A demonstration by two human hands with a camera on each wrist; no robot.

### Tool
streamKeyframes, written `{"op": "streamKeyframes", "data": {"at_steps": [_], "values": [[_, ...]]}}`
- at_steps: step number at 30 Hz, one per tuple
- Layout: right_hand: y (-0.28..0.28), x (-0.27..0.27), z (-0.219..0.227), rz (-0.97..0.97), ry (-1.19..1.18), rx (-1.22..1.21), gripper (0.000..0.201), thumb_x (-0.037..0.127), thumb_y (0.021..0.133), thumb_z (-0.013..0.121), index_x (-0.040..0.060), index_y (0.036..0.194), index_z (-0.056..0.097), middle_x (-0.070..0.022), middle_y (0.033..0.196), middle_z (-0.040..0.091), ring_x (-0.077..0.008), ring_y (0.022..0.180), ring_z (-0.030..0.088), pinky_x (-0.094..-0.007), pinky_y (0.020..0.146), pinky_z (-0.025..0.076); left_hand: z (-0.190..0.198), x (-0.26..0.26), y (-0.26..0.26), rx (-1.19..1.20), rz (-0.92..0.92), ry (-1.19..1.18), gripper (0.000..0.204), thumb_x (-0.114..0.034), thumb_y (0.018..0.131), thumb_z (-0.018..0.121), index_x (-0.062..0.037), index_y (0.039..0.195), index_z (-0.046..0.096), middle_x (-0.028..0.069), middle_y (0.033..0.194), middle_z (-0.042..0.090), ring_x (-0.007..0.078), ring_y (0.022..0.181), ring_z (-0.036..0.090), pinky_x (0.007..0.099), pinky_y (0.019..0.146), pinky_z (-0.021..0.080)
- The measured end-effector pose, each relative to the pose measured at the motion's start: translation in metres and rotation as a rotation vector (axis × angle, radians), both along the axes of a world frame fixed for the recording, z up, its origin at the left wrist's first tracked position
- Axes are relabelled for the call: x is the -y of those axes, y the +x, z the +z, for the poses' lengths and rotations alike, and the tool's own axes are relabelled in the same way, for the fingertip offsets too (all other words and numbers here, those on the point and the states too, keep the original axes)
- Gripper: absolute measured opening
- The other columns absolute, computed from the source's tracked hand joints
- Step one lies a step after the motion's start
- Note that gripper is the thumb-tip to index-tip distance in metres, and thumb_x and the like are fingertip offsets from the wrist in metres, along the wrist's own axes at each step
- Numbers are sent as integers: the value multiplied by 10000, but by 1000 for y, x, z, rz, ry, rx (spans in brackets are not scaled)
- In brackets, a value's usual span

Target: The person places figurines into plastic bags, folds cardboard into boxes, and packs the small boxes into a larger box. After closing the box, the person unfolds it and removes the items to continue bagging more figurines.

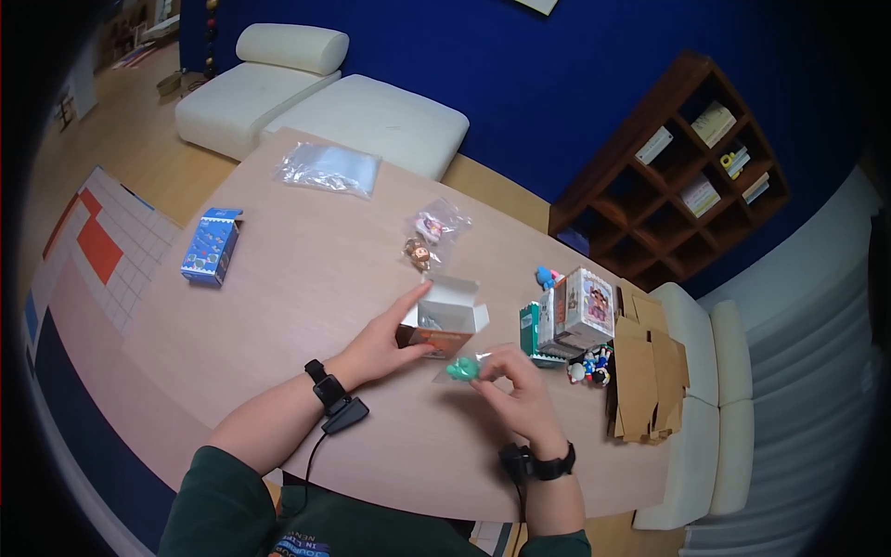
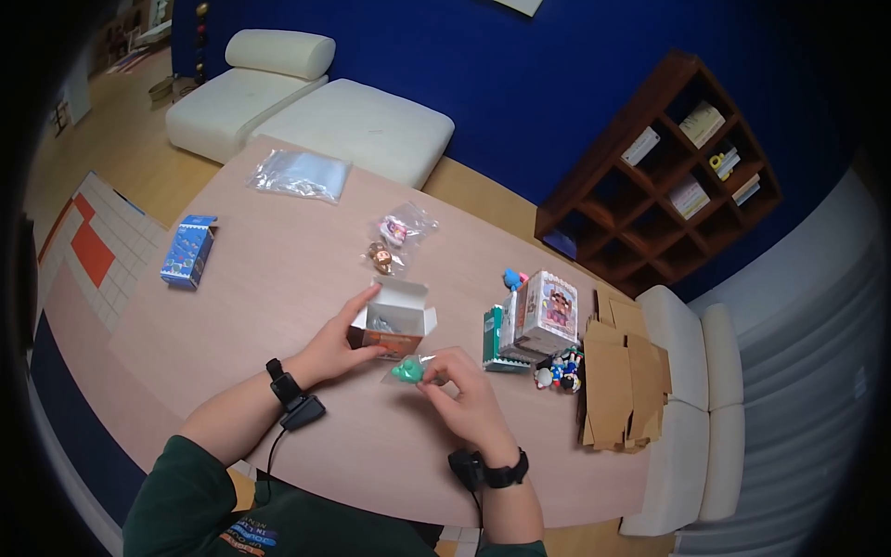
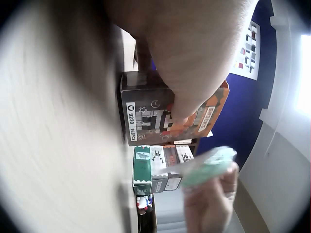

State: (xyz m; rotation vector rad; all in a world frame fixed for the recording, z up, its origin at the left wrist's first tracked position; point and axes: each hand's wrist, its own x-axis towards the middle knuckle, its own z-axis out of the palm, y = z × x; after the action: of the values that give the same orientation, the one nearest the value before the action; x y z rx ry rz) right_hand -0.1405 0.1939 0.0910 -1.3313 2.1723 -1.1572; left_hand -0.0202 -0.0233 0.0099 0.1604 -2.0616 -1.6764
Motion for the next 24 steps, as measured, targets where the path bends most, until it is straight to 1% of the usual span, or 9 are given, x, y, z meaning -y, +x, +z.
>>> {"op": "streamKeyframes", "data": {"at_steps": [2,3,5,6,9,13,15,22,24], "values": [[2,-3,24,136,-294,0,178,-65,804,674,42,935,619,-102,1034,633,-327,971,601,-390,855,503,0,-7,-1,32,-105,-23,857,-35,888,748,-139,1598,279,198,1535,454,249,1253,603,357,991,532],[4,-1,35,126,-295,-3,178,-65,804,674,42,935,619,-102,1034,633,-327,971,601,-390,855,503,-5,-10,-2,72,-182,88,861,-77,884,762,-140,1597,284,201,1519,476,283,1251,610,370,984,529],[7,10,50,103,-255,-467,195,-68,764,682,46,912,627,-102,1060,647,-324,980,608,-392,858,506,4,-16,2,66,-163,-229,888,-130,867,785,-135,1597,280,210,1489,504,341,1243,608,389,991,522],[5,16,49,118,-210,-612,220,-52,737,684,50,927,642,-84,1061,656,-311,1013,608,-396,857,506,5,-19,3,88,-186,-239,911,-184,855,801,-135,1598,276,226,1454,529,392,1233,595,403,1000,512],[1,16,33,175,-1,-689,199,-22,751,674,58,932,653,-60,1067,663,-302,1018,611,-410,845,508,6,-24,4,65,-178,-210,907,-201,861,798,-146,1600,274,231,1450,527,398,1221,596,409,997,509],[7,12,24,210,-45,-654,269,-62,701,679,50,945,672,-94,1046,671,-326,973,617,-415,850,523,5,-22,5,81,-190,-272,906,-205,868,791,-178,1607,266,231,1435,539,399,1193,608,413,976,514],[8,11,26,165,-71,-666,153,18,793,654,60,939,647,-59,1062,668,-286,966,625,-397,811,522,7,-22,5,94,-197,-255,907,-197,870,789,-178,1608,262,226,1429,546,395,1186,613,414,970,515],[19,22,15,123,-81,-656,211,8,799,674,47,1006,650,-103,1048,656,-308,948,638,-396,802,541,5,-21,5,150,-224,-89,918,-170,872,792,-173,1612,250,223,1427,551,380,1183,624,419,965,514],[21,22,13,55,-153,-527,224,-15,807,682,33,1022,645,-123,1026,646,-328,938,642,-407,798,539,5,-21,6,130,-201,-126,921,-172,871,793,-171,1612,248,224,1433,548,380,1193,621,417,976,511]]}}
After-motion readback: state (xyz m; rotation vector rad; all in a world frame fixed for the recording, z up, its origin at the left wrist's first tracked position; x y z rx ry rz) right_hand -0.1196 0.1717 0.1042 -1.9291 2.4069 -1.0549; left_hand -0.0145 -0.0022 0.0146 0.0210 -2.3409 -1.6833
